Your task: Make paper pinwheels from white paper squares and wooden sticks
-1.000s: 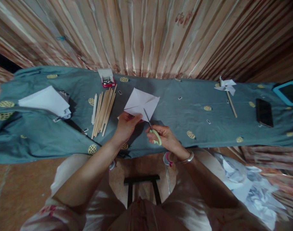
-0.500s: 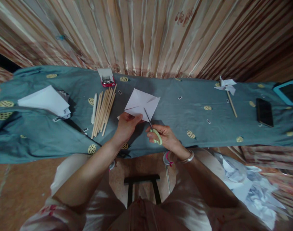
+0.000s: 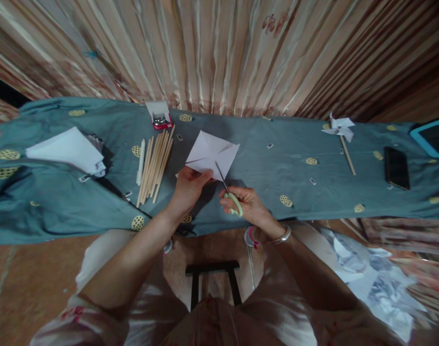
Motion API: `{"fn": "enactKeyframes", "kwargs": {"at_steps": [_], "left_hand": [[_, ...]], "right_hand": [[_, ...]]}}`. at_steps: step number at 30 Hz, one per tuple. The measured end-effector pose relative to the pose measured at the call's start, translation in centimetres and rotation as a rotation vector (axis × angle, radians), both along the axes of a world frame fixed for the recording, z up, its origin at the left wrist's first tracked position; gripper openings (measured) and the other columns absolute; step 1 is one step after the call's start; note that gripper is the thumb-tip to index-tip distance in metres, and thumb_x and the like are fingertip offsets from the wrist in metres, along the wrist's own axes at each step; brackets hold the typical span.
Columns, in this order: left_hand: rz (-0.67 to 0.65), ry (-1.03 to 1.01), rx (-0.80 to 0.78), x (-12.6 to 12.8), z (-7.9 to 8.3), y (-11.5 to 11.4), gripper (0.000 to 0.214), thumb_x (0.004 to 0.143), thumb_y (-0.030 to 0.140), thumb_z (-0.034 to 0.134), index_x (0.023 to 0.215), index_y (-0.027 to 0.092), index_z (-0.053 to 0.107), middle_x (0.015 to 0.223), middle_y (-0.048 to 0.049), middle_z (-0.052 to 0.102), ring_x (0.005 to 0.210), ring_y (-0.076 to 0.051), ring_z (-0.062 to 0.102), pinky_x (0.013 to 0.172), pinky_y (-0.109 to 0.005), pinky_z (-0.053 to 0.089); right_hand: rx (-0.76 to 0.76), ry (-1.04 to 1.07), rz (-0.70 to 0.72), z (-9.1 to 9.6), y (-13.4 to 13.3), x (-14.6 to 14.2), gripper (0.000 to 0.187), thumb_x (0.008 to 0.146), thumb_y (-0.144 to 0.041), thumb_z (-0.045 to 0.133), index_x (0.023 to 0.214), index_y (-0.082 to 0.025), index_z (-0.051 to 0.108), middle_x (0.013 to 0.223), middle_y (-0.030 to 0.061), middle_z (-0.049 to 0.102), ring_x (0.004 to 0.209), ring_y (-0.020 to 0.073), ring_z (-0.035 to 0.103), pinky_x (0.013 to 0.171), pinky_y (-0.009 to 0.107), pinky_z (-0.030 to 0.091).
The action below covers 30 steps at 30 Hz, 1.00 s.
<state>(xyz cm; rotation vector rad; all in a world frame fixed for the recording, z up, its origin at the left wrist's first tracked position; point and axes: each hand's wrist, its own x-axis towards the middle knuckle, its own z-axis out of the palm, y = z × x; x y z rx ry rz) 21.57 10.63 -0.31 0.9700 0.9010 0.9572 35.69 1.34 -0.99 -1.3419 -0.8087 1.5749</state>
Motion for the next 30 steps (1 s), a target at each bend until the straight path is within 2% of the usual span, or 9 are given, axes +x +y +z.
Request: {"fn": "enactKeyframes", "kwargs": {"at_steps": [13, 19, 26, 30], "left_hand": [[-0.016, -0.004, -0.008, 0.0, -0.1, 0.0, 0.018, 0.062, 0.028, 0.08, 0.067, 0.015, 0.068, 0.068, 0.0011, 0.068, 0.061, -0.012, 0.06, 0.064, -0.025, 0.052], [-0.017, 0.023, -0.022, 0.3, -0.1, -0.1, 0.02, 0.06, 0.028, 0.078, 0.068, 0.015, 0.066, 0.066, 0.0017, 0.067, 0.061, -0.012, 0.06, 0.064, -0.025, 0.052], [-0.047, -0.006, -0.033, 0.7, -0.3, -0.5, 0.024, 0.059, 0.025, 0.077, 0.08, 0.017, 0.069, 0.078, 0.0005, 0.072, 0.072, -0.014, 0.065, 0.071, -0.026, 0.054], [-0.072, 0.007, -0.011, 0.8, -0.3, -0.8, 0.026, 0.061, 0.026, 0.075, 0.084, 0.018, 0.069, 0.085, -0.0014, 0.074, 0.079, -0.017, 0.067, 0.077, -0.031, 0.055]], "right_hand": [[0.031, -0.027, 0.029, -0.4, 0.0, 0.1, 0.04, 0.061, -0.051, 0.086, 0.072, -0.018, 0.065, 0.053, -0.0055, 0.055, 0.046, 0.0064, 0.05, 0.044, 0.018, 0.039], [-0.003, -0.021, 0.02, 0.0, -0.1, 0.2, 0.041, 0.057, -0.049, 0.088, 0.073, -0.018, 0.066, 0.054, -0.0065, 0.056, 0.046, 0.0064, 0.051, 0.045, 0.018, 0.041], [-0.054, -0.064, 0.048, 0.0, -1.8, 0.8, 0.046, 0.055, -0.047, 0.089, 0.084, -0.019, 0.067, 0.058, -0.0067, 0.06, 0.054, 0.0101, 0.06, 0.054, 0.021, 0.049], [0.006, -0.199, 0.131, 0.2, -3.3, 1.8, 0.044, 0.064, -0.051, 0.083, 0.088, -0.017, 0.067, 0.062, -0.0055, 0.059, 0.056, 0.009, 0.056, 0.054, 0.021, 0.043]]}}
